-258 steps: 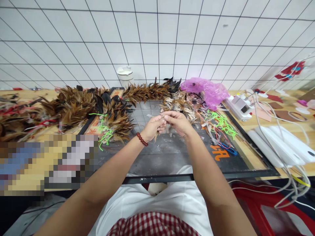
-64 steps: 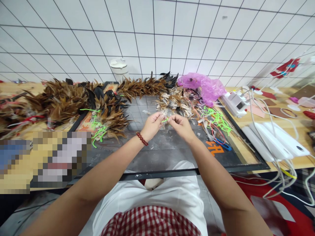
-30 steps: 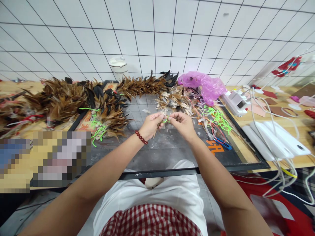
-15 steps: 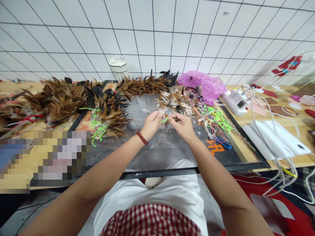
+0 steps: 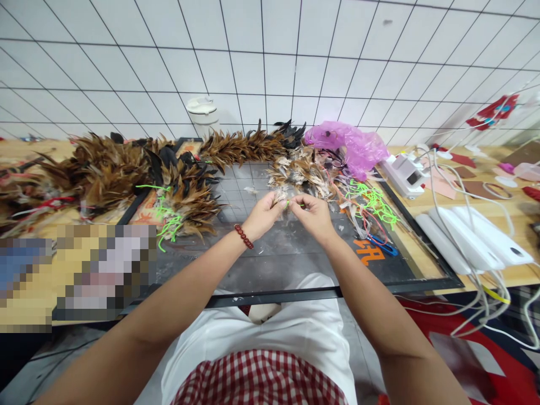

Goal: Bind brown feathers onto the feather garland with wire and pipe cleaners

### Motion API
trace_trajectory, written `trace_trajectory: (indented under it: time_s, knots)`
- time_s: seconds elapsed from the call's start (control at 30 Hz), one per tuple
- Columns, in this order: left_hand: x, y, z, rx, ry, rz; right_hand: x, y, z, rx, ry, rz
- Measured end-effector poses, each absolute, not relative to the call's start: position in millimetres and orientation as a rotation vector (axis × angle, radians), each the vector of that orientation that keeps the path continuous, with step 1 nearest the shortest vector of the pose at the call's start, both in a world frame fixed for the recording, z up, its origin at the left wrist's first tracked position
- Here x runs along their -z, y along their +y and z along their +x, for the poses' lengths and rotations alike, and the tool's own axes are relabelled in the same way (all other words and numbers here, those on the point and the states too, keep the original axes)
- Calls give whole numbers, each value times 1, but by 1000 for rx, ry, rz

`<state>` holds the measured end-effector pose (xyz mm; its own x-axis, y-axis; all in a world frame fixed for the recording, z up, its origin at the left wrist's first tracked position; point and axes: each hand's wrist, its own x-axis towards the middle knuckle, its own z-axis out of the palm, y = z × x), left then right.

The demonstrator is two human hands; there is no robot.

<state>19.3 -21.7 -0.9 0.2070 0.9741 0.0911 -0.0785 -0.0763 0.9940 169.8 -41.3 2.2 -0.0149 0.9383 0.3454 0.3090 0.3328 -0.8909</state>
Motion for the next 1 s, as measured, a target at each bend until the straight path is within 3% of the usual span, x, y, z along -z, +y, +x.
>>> trace_trajectory:
  time_s: [0.37, 0.73, 1.0]
  knots:
    - [-9, -26, 11, -1091, 1036, 1844, -4, -42, 168, -617, -1629, -1189]
    - [2, -19, 11, -1103, 962, 1526, -4, -40, 170, -651, -1375, -1227]
    - [2, -21, 14, -1107, 941, 1509, -5, -42, 165, -930, -1410, -1169]
